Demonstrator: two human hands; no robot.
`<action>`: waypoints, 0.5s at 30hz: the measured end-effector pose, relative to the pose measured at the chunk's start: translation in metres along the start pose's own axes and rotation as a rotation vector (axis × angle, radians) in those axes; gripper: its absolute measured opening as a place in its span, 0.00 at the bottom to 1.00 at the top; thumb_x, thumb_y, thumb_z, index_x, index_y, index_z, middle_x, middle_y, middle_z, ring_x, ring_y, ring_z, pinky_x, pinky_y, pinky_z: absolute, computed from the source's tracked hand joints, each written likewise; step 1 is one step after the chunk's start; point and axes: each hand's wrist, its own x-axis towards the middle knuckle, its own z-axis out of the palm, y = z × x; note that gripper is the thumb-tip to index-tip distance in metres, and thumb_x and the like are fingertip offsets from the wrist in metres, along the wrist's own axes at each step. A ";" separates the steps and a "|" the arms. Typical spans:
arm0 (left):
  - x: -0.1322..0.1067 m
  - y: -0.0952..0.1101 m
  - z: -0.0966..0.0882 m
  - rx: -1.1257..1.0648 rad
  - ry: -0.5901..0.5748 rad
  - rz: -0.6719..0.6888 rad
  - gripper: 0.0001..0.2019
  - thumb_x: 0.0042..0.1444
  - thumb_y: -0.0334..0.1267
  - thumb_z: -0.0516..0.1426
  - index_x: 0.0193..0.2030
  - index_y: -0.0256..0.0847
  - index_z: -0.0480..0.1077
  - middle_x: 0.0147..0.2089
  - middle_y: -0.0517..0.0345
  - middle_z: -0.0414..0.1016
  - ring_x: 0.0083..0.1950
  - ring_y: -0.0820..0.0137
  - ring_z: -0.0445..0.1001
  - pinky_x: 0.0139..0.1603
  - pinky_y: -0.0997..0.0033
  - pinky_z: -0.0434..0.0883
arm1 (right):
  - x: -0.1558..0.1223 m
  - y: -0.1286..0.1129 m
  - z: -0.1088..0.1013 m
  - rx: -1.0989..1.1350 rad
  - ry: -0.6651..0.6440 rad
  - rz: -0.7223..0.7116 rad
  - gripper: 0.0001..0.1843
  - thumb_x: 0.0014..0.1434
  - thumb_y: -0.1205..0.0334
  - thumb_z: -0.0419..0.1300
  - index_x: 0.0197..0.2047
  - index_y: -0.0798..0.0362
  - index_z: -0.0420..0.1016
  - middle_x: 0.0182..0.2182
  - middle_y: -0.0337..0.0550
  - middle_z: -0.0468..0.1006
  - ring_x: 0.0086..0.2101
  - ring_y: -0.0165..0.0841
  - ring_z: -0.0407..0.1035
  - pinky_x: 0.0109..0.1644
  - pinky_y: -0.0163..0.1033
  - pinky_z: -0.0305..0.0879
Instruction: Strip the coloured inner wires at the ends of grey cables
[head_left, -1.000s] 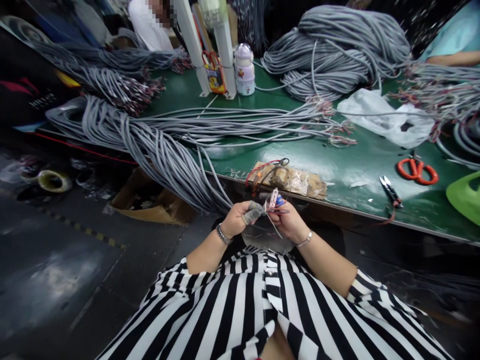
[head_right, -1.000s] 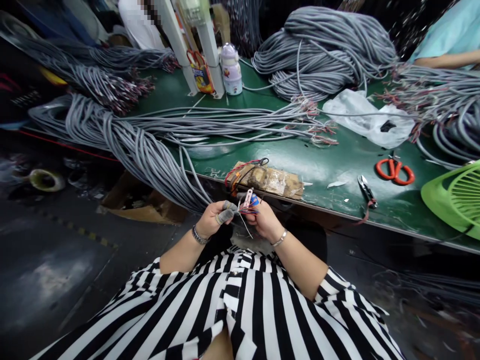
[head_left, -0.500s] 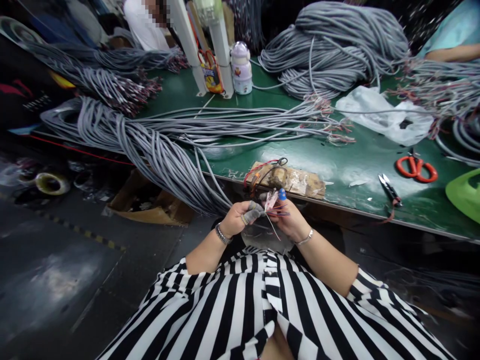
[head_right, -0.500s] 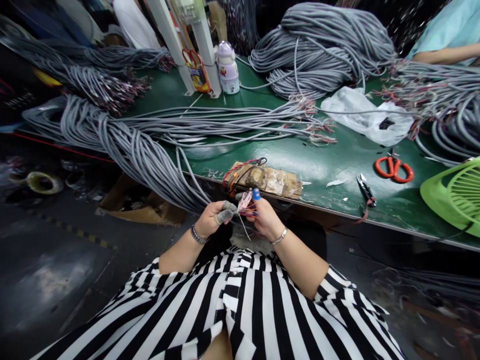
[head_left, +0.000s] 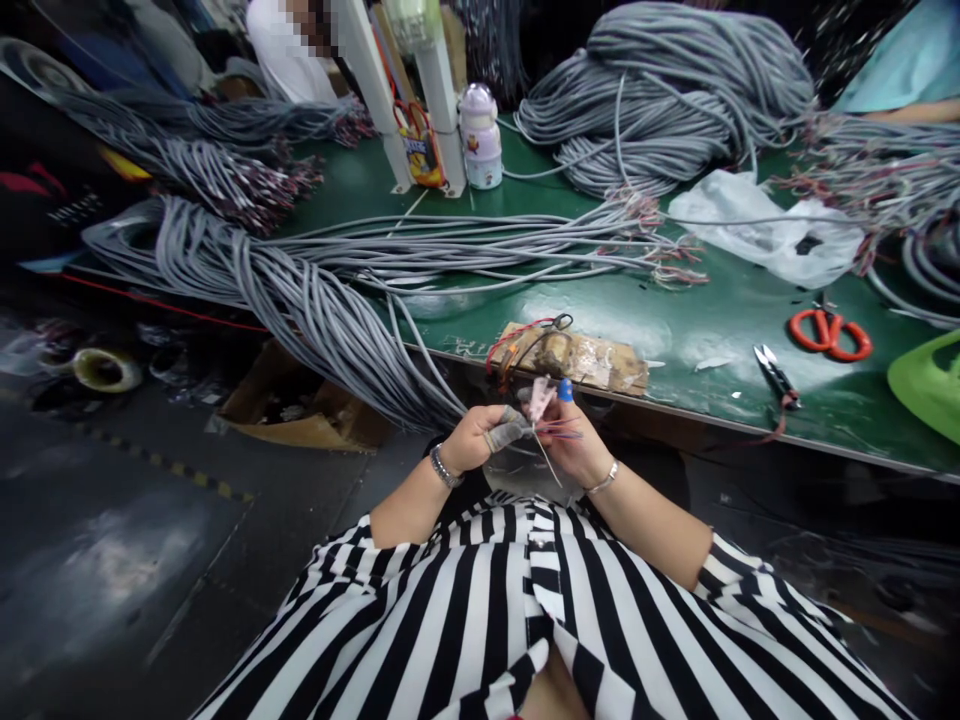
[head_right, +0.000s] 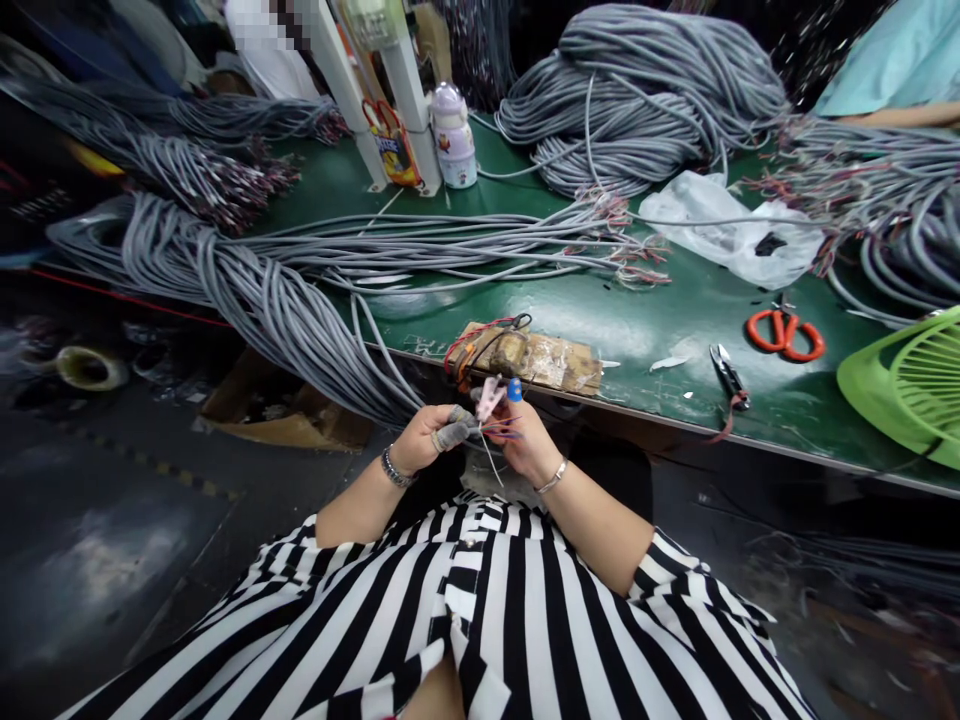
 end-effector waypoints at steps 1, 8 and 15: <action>-0.002 0.000 0.000 -0.001 -0.015 -0.005 0.21 0.58 0.53 0.58 0.31 0.32 0.74 0.24 0.59 0.68 0.24 0.77 0.62 0.26 0.77 0.61 | -0.001 0.002 -0.002 -0.001 -0.019 0.000 0.33 0.48 0.25 0.58 0.28 0.51 0.68 0.19 0.35 0.67 0.17 0.23 0.49 0.19 0.33 0.43; -0.036 0.011 -0.006 0.067 -0.106 0.043 0.21 0.60 0.52 0.57 0.34 0.32 0.77 0.28 0.50 0.77 0.28 0.71 0.73 0.30 0.74 0.70 | -0.012 0.007 -0.016 -0.030 -0.088 0.064 0.34 0.49 0.25 0.56 0.31 0.52 0.68 0.24 0.37 0.70 0.18 0.23 0.48 0.17 0.32 0.38; -0.065 0.024 -0.010 0.168 -0.041 0.160 0.16 0.62 0.46 0.57 0.35 0.34 0.77 0.29 0.50 0.78 0.28 0.72 0.74 0.31 0.75 0.71 | -0.017 0.007 -0.025 -0.048 -0.130 0.113 0.35 0.49 0.26 0.58 0.33 0.54 0.71 0.27 0.39 0.71 0.17 0.20 0.44 0.17 0.30 0.33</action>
